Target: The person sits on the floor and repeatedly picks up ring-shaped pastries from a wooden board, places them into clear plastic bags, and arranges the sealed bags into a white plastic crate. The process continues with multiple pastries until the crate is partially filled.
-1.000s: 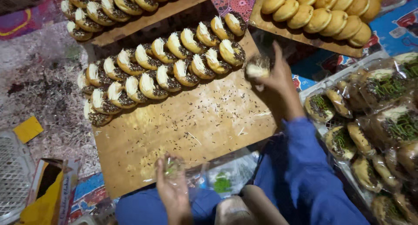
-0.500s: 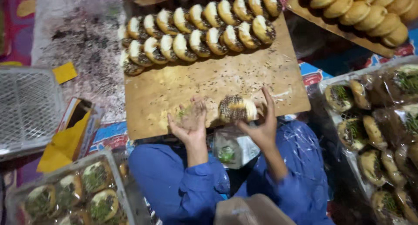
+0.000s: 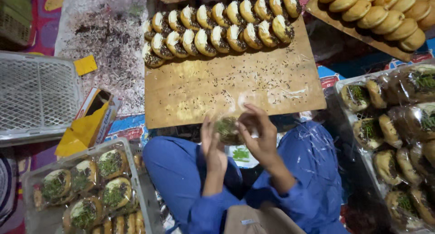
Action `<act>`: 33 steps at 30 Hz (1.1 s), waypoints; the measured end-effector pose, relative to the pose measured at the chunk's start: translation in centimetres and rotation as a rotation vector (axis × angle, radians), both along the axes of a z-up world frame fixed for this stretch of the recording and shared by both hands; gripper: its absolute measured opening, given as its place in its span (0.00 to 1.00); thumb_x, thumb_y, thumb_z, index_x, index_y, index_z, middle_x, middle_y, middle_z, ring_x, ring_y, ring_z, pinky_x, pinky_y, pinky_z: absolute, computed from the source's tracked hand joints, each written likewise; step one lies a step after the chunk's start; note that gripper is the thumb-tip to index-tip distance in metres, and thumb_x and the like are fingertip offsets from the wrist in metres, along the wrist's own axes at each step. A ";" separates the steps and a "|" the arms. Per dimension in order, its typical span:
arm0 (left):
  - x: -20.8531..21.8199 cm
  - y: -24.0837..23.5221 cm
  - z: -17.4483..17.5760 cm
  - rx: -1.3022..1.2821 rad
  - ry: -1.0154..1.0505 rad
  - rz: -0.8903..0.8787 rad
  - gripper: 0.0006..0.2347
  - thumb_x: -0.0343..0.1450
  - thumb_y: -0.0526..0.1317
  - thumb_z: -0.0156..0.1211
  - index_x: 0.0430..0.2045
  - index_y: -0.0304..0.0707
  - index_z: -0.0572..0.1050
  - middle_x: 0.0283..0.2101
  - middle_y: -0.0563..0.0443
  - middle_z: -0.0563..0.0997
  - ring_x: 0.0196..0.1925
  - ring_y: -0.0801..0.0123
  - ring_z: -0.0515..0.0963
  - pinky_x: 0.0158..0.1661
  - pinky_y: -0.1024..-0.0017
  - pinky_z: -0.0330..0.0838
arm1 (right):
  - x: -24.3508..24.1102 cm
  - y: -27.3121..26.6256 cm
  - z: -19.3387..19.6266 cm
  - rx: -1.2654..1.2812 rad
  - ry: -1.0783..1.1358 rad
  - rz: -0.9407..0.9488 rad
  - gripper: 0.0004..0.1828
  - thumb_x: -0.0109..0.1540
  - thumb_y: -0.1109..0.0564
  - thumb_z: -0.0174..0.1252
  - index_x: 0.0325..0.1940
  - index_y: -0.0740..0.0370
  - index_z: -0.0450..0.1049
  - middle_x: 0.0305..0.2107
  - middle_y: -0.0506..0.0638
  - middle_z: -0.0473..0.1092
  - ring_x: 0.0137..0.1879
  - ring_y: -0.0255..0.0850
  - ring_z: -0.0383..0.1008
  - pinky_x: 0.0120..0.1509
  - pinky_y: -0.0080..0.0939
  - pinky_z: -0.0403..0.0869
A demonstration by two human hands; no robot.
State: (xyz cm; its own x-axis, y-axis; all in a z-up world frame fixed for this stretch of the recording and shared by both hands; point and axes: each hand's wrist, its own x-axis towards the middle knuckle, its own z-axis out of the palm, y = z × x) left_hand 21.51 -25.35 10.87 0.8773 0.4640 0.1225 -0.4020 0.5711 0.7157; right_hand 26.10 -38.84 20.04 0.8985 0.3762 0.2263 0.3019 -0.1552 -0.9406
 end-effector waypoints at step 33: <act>-3.1 4.4 5.3 0.871 0.719 0.338 0.05 0.74 0.34 0.64 0.32 0.28 0.77 0.27 0.44 0.82 0.27 0.70 0.81 0.30 0.72 0.73 | -1.2 0.4 -16.2 0.518 0.140 0.483 0.24 0.59 0.52 0.74 0.53 0.62 0.73 0.63 0.57 0.66 0.71 0.47 0.65 0.76 0.48 0.64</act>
State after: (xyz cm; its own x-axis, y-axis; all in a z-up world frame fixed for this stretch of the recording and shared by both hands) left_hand 18.45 -20.95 16.19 0.7224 0.6903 0.0401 0.2159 -0.2802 0.9353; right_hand 24.86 -38.49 3.87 0.6925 0.6145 0.3780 0.0956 0.4412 -0.8923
